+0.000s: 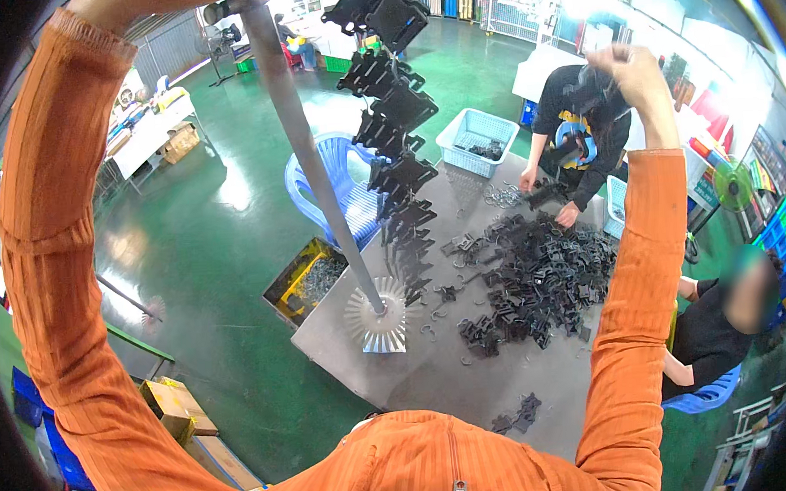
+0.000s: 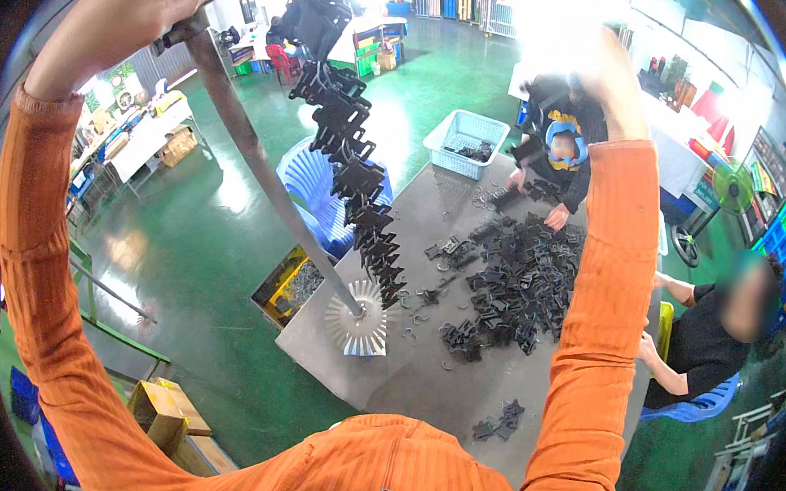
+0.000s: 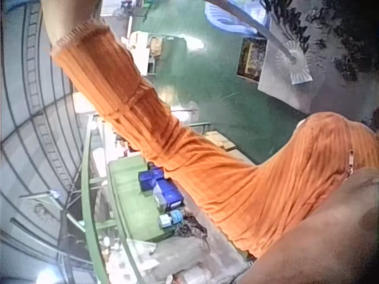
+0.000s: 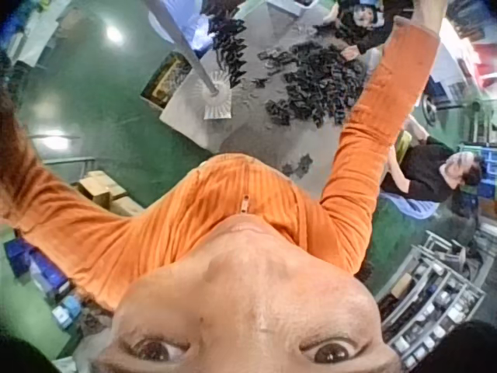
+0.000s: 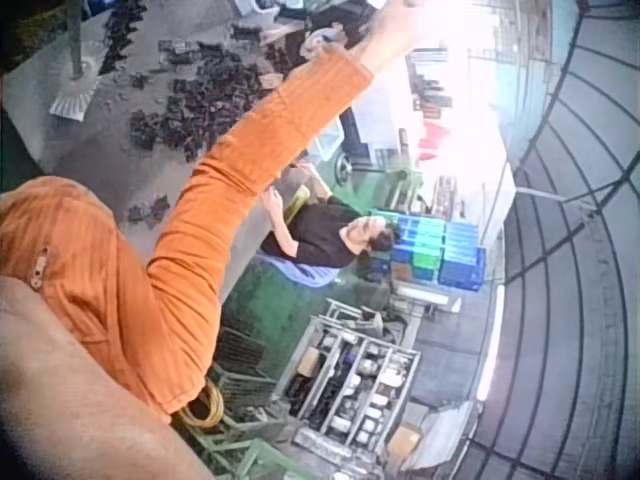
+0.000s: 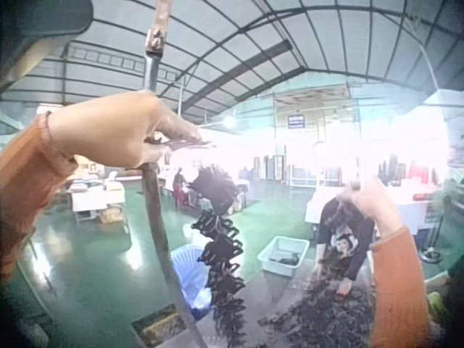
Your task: The person hangs small black metal components onto the hooks of a rotating vertical rack by hand and subsequently handles bins of small metal scraps.
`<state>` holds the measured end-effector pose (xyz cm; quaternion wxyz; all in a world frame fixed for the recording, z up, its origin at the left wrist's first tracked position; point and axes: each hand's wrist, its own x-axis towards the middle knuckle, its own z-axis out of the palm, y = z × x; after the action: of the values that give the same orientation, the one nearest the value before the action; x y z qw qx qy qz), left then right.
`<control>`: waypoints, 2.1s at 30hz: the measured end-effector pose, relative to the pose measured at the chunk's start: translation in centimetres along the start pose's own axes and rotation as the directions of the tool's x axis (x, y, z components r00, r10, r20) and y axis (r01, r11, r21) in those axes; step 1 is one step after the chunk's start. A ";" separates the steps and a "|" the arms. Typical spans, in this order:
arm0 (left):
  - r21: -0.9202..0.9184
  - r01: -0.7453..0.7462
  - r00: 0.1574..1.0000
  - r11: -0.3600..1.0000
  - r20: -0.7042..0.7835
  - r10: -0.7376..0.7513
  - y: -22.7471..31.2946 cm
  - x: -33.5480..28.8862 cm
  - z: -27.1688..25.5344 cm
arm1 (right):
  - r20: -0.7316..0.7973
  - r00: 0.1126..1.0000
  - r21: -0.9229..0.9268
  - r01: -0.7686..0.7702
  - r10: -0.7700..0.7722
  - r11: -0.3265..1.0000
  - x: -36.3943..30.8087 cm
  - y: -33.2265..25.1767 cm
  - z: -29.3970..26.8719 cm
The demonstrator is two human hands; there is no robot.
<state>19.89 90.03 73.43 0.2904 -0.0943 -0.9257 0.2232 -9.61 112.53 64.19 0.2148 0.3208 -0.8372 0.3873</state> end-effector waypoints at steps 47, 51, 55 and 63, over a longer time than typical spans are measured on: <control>-0.066 0.087 0.988 0.994 0.131 -0.078 -0.8 2.0 -0.1 | -0.095 0.989 0.283 0.133 -0.111 0.950 1.6 -0.5 0.3; -0.065 0.033 0.991 0.997 0.134 -0.024 -2.0 2.2 -0.1 | -0.143 0.958 -0.134 0.228 -0.247 0.964 -0.2 -0.8 0.2; 0.076 -0.009 0.969 0.997 0.247 -0.010 -1.7 3.9 -0.3 | -0.362 0.840 0.074 0.459 -0.405 0.885 -1.4 -8.3 4.1; 0.192 -0.045 0.975 0.980 0.224 0.001 1.1 3.4 -1.1 | -0.401 0.819 0.125 0.493 -0.411 0.861 -1.8 -17.1 8.8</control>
<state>17.79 92.46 75.37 0.1898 -0.0503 -0.9248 0.3258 2.71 97.85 66.53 0.4134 0.4566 -0.6336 0.4682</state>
